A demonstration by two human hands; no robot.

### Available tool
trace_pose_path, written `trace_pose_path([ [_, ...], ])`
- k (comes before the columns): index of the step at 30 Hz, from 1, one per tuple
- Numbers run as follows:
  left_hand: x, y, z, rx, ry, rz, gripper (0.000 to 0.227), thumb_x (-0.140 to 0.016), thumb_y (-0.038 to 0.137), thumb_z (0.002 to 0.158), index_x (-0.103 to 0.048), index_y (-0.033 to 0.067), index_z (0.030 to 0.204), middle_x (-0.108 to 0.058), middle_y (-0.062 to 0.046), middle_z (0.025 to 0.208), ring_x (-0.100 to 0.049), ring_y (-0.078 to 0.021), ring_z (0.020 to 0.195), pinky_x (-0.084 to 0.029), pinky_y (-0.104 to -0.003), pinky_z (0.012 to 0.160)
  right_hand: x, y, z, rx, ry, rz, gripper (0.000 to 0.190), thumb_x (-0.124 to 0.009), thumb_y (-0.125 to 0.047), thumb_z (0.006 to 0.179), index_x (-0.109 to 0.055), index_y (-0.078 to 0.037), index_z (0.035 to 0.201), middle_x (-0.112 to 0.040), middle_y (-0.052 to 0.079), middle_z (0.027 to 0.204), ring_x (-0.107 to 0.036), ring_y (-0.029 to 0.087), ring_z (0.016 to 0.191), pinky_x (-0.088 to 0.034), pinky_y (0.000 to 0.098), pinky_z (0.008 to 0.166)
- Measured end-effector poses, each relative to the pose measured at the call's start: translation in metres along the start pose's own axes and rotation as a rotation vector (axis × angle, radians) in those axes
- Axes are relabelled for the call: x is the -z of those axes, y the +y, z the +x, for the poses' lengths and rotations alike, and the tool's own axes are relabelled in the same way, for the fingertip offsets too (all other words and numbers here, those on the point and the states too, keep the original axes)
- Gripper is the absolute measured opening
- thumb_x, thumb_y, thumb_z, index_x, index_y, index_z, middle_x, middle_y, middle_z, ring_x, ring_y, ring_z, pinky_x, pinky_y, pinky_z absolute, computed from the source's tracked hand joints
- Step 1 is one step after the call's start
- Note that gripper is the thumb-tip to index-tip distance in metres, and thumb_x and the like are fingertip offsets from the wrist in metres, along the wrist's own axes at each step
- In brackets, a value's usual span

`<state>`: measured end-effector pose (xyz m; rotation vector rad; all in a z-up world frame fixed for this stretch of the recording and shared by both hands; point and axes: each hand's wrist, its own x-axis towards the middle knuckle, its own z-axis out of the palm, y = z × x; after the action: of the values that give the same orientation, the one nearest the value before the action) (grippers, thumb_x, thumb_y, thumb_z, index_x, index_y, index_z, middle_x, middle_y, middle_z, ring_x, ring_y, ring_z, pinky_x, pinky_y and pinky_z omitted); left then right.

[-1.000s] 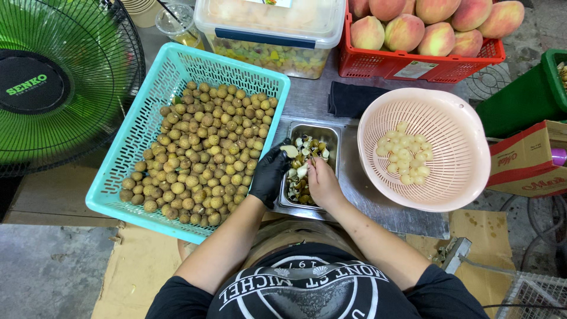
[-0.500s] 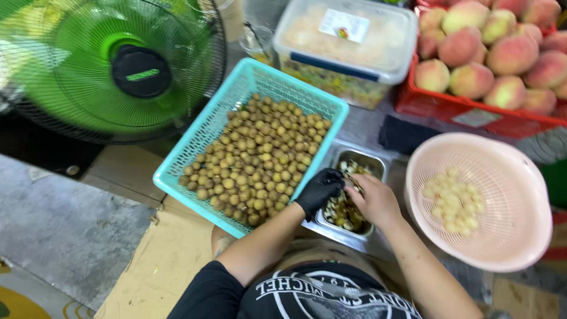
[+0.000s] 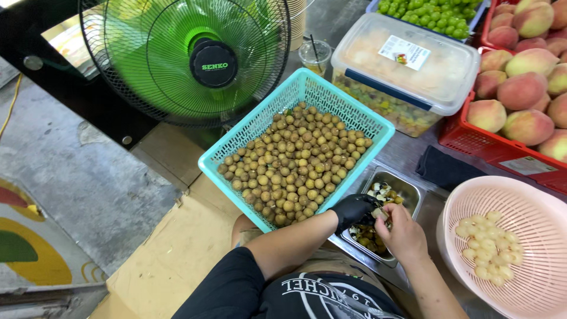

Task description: The person picks up longans from a blue basket, peels them by hand, and places the fruit into a pink colander and the shells into a metal container.

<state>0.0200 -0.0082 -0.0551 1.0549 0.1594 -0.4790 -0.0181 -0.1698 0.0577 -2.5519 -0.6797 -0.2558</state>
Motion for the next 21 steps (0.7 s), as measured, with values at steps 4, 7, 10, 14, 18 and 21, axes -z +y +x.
trace_pose_path([
  [4,-0.011,0.022,-0.027,-0.058,0.0,0.159,0.035,-0.056,0.014,0.098,-0.065,0.0138,0.132,-0.067,-0.011,0.127,-0.065,-0.0231,0.111,-0.054,-0.037,0.094,0.003,0.015,-0.008,-0.121,0.048,0.148,0.031,-0.073,-0.025,0.086,-0.064,-0.007,0.11,-0.07,0.012,0.097,-0.069,0.025,0.069,-0.055,0.0385,0.065],
  [7,-0.01,0.045,-0.058,-0.364,0.02,0.564,0.036,-0.058,0.019,0.104,-0.062,0.018,0.139,-0.057,-0.012,0.143,-0.049,-0.0272,0.133,-0.041,-0.039,0.108,0.028,0.052,-0.013,-0.237,0.293,0.135,0.033,-0.071,-0.025,0.098,-0.065,-0.005,0.123,-0.069,0.01,0.096,-0.067,0.019,0.078,-0.056,0.0358,0.074],
  [10,0.012,0.075,-0.071,-0.684,0.077,0.652,0.039,-0.059,0.02,0.099,-0.062,0.0168,0.138,-0.062,-0.01,0.143,-0.059,-0.0278,0.135,-0.045,-0.036,0.114,0.089,0.106,-0.018,-0.54,0.293,0.005,0.041,-0.073,-0.028,0.104,-0.065,-0.004,0.137,-0.073,0.015,0.1,-0.071,0.024,0.088,-0.056,0.0395,0.081],
  [14,0.079,0.125,-0.057,-0.764,0.294,1.308,0.045,-0.063,0.022,0.094,-0.062,0.0142,0.139,-0.06,-0.014,0.146,-0.055,-0.036,0.137,-0.042,-0.044,0.116,0.13,0.127,-0.044,-0.543,0.249,-0.126,0.064,-0.07,-0.018,0.099,-0.051,0.0,0.157,-0.074,0.021,0.107,-0.071,0.035,0.087,-0.054,0.0448,0.079],
  [18,0.103,0.102,-0.053,-0.685,0.187,1.907,0.05,-0.067,0.029,0.088,-0.062,0.012,0.135,-0.048,-0.022,0.15,-0.046,-0.0455,0.135,-0.038,-0.059,0.107,0.109,0.095,-0.038,-0.431,0.205,-0.045,0.057,-0.068,-0.02,0.099,-0.055,-0.007,0.152,-0.072,0.023,0.108,-0.071,0.035,0.094,-0.055,0.0427,0.084],
  [21,0.122,0.102,-0.062,-0.622,0.146,1.789,0.038,-0.061,0.029,0.097,-0.066,0.0162,0.132,-0.046,-0.018,0.157,-0.05,-0.0374,0.133,-0.041,-0.05,0.11,0.1,0.066,-0.034,-0.401,0.137,0.008,0.055,-0.07,-0.022,0.094,-0.059,-0.01,0.146,-0.073,0.021,0.103,-0.072,0.033,0.09,-0.055,0.0412,0.083],
])
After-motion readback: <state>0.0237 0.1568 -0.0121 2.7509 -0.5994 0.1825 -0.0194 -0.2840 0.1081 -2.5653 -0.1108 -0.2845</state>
